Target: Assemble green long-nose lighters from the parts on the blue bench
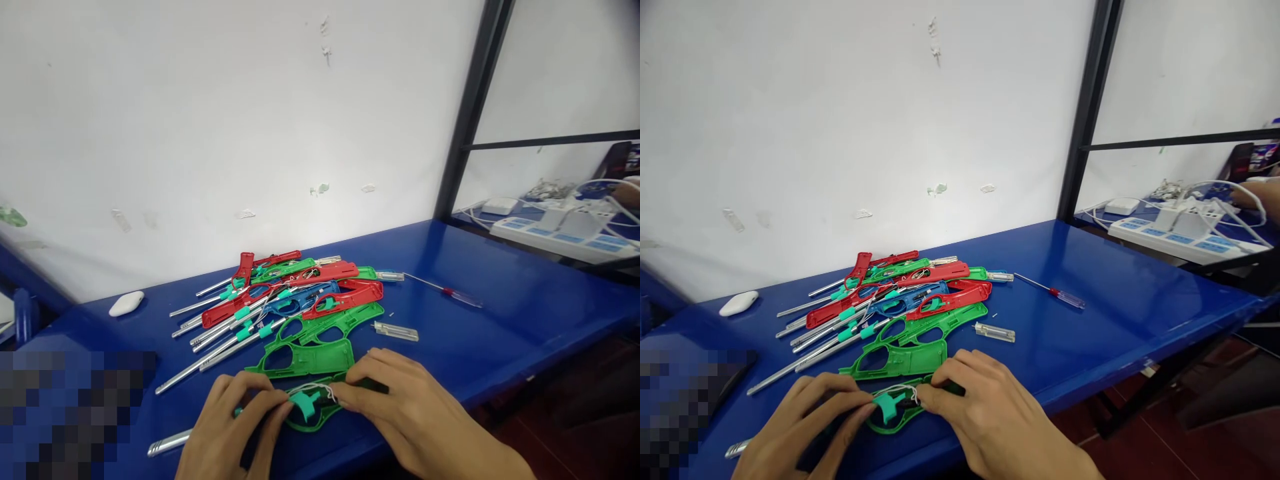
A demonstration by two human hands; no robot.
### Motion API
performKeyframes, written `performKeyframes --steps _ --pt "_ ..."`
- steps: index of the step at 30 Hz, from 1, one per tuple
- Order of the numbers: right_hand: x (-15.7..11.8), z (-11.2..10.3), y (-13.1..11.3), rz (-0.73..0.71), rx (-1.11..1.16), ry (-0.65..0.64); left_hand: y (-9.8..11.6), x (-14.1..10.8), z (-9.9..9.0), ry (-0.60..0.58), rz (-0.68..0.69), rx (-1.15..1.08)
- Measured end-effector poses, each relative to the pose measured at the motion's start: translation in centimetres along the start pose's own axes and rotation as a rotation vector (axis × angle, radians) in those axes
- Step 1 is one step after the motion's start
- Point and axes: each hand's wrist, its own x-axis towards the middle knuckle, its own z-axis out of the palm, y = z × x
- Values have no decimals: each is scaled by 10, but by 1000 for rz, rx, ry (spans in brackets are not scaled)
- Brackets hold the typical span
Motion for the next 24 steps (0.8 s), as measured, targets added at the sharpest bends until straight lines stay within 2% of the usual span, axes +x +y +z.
performKeyframes --steps 4,13,24 --pt "0 1 1 12 25 9 -1 2 3 26 21 -9" --pt "0 3 2 -6 47 51 1 -9 5 -51 34 2" --pt "0 0 3 -16 98 41 7 4 6 -28 60 -11"
